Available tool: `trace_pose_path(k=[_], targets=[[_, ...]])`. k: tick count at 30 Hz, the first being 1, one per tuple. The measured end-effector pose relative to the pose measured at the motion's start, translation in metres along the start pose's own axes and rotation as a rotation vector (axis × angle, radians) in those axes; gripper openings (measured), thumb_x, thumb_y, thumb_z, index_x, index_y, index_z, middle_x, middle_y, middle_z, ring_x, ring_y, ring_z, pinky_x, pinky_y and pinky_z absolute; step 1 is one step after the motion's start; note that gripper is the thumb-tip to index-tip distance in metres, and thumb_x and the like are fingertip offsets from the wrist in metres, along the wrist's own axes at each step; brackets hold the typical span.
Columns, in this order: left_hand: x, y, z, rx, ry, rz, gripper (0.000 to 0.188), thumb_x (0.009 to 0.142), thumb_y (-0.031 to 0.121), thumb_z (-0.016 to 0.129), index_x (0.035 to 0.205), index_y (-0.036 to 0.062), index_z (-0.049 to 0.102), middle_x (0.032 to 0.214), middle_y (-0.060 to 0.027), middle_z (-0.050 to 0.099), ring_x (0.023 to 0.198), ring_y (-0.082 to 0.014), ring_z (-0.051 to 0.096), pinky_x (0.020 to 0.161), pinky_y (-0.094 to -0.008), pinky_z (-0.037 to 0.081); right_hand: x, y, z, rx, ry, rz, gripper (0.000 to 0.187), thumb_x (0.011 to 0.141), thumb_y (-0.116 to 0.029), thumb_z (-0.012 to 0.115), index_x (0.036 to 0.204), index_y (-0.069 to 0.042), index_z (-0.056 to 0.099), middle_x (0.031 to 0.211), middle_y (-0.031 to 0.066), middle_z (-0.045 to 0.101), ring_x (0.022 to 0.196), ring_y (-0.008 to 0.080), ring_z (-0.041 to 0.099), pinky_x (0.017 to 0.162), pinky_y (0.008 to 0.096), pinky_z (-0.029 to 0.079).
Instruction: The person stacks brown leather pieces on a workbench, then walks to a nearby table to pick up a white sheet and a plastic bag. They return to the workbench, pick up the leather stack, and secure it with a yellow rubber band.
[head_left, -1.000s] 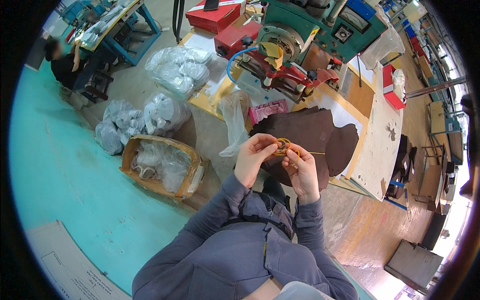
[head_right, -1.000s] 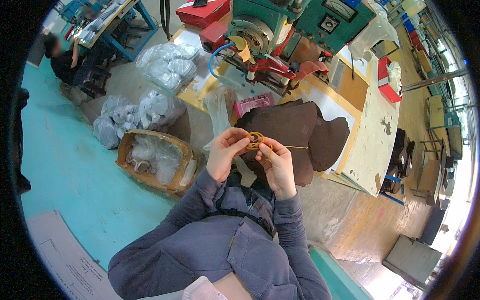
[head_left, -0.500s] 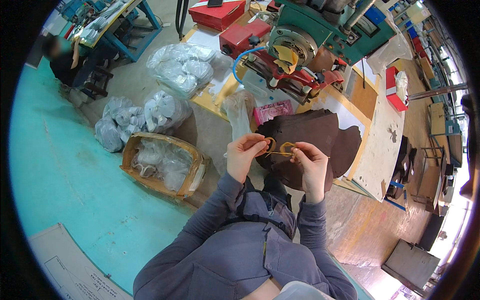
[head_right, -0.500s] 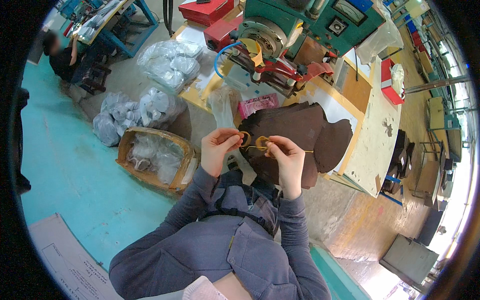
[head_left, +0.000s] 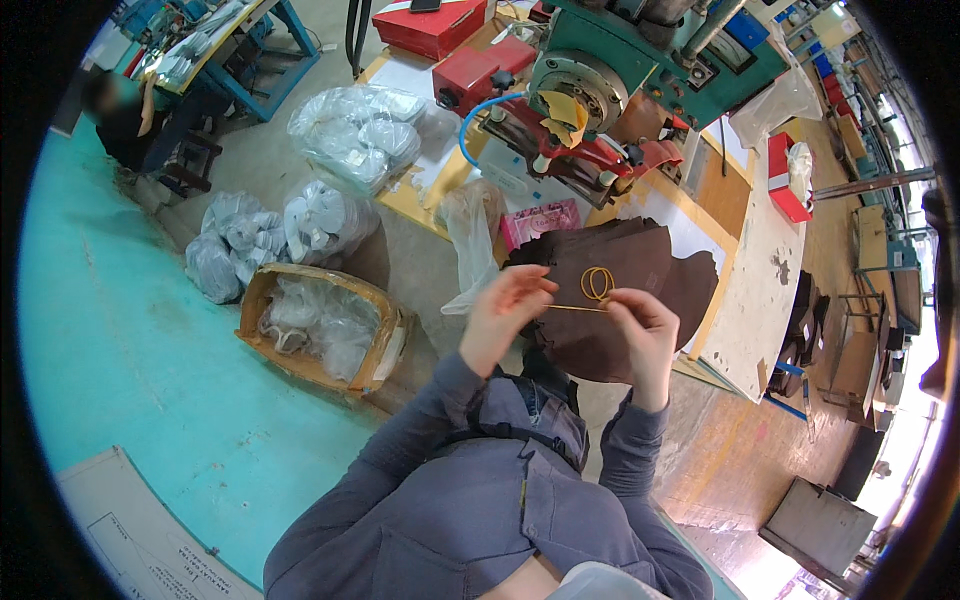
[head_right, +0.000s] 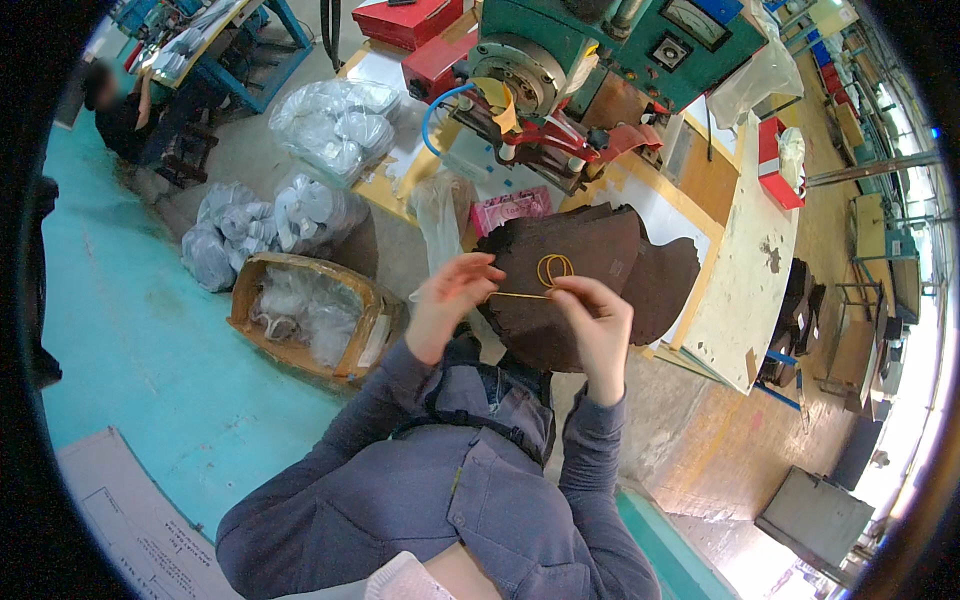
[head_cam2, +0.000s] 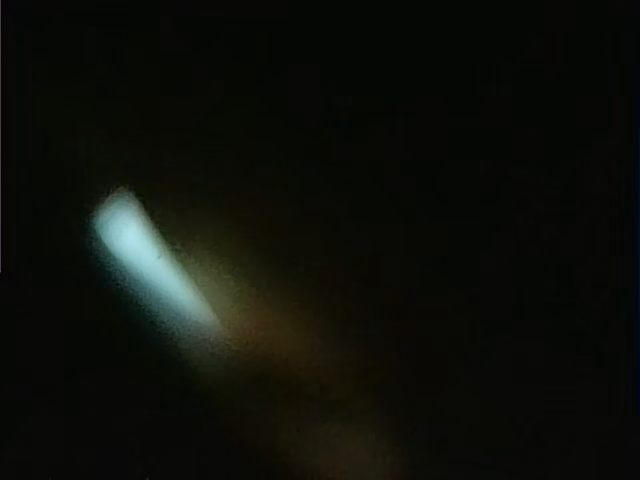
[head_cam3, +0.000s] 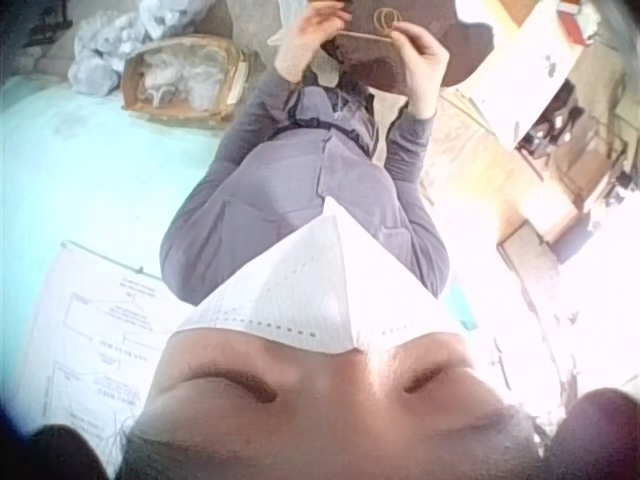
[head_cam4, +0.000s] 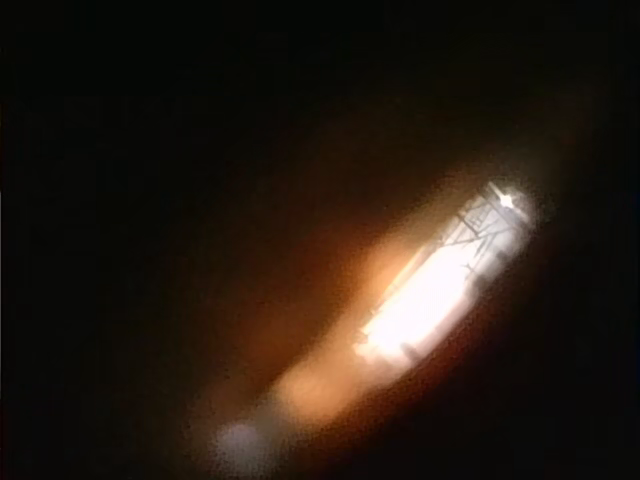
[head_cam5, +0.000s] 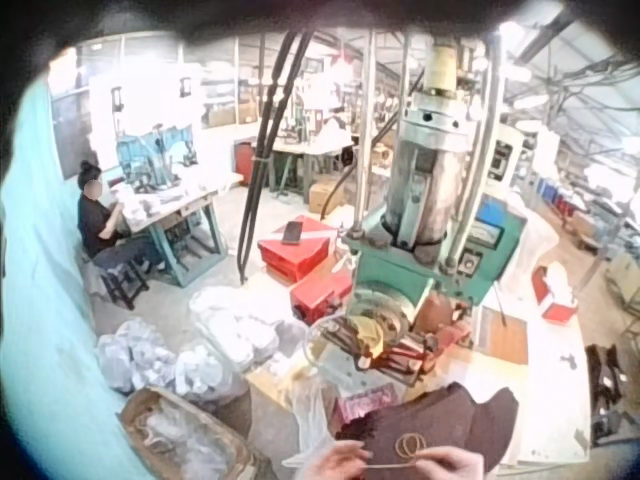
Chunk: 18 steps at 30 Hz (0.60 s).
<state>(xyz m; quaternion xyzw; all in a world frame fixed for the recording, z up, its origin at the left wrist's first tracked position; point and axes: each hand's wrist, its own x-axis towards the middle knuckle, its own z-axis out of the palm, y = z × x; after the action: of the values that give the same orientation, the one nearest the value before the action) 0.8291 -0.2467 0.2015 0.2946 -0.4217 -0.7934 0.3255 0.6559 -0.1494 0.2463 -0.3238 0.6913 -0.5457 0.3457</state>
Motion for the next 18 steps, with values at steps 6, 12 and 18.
trace_pose_path(k=[6, 12, 18], targets=[[-0.004, -0.008, 0.034, 0.052, -0.15, 0.017, 0.052, 0.084, -0.003, 0.062, 0.131, 0.0056, 0.04, 0.096, -0.0044, 0.061, 0.095, -0.0123, 0.058, 0.091, -0.0278, 0.043, -0.008, -0.004, 0.012, -0.18, -0.043, -0.158, 0.019, 0.082, 0.003, 0.062, 0.101, 0.002, 0.065, 0.094, 0.0071, 0.066, 0.089, 0.0112, 0.061, 0.083, 0.0243, 0.047], [-0.008, 0.005, 0.034, -0.053, -0.394, -0.083, 0.039, 0.087, 0.0, 0.056, 0.125, 0.005, 0.046, 0.092, -0.0019, 0.057, 0.088, -0.0107, 0.056, 0.083, -0.025, 0.042, -0.018, 0.002, -0.002, 0.239, -0.208, 0.139, 0.043, 0.086, 0.001, 0.058, 0.129, 0.0, 0.051, 0.111, 0.0055, 0.059, 0.098, 0.0123, 0.058, 0.09, 0.0259, 0.043], [-0.005, 0.011, 0.035, -0.19, -0.519, -0.262, 0.038, 0.088, 0.006, 0.055, 0.125, 0.0055, 0.045, 0.087, -0.0007, 0.054, 0.077, -0.0091, 0.051, 0.07, -0.0227, 0.041, -0.028, 0.008, -0.017, 0.362, -0.386, 0.302, 0.018, 0.089, -0.007, 0.057, 0.104, 0.002, 0.061, 0.097, 0.0042, 0.058, 0.09, 0.0127, 0.056, 0.084, 0.0249, 0.043]])
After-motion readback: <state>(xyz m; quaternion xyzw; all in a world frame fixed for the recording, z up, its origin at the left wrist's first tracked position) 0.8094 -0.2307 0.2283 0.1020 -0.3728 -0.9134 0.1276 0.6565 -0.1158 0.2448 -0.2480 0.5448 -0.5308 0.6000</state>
